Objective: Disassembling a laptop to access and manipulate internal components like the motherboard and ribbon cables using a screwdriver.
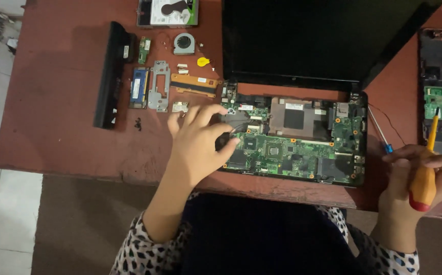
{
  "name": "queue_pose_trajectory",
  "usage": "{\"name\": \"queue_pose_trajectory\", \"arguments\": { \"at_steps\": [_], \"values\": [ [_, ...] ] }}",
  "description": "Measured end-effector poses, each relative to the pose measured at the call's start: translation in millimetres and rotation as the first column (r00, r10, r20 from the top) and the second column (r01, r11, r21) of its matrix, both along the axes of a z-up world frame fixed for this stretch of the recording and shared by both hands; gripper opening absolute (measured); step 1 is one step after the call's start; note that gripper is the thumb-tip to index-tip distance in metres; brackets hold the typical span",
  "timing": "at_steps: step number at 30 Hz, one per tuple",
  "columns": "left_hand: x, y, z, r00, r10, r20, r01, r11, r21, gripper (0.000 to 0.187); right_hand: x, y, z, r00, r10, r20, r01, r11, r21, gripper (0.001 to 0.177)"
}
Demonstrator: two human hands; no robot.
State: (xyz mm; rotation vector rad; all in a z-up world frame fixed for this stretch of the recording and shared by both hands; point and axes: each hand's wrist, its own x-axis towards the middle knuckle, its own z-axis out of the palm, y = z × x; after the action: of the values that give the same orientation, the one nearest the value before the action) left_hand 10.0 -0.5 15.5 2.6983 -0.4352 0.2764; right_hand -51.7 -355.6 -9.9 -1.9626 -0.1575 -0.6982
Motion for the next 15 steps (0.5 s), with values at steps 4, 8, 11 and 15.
{"name": "queue_pose_trajectory", "arguments": {
  "at_steps": [4, 8, 11, 15],
  "values": [
    [-1, -1, -3, 1.0, 0.009, 0.012, -0.008, 0.998, -0.055, 0.021, 5, -11, -9, 0.998, 0.037, 0.041, -0.036, 0.999, -0.019, 0.026],
    [-1, -2, 0, 1.0, 0.005, -0.017, -0.007, 0.997, -0.079, 0.017, 6, -10, -7, 0.999, 0.029, 0.04, -0.027, 0.999, -0.033, 0.024],
    [-3, -2, 6, 1.0, 0.002, -0.022, -0.004, 0.991, -0.132, 0.017, 7, -11, -8, 0.997, 0.043, 0.058, -0.042, 0.999, -0.018, 0.024],
    [-3, 0, 11, 0.98, -0.014, -0.196, -0.016, 0.988, -0.154, 0.02, 4, -6, -1, 0.999, 0.033, 0.031, -0.031, 0.998, -0.049, 0.024]
  ]
}}
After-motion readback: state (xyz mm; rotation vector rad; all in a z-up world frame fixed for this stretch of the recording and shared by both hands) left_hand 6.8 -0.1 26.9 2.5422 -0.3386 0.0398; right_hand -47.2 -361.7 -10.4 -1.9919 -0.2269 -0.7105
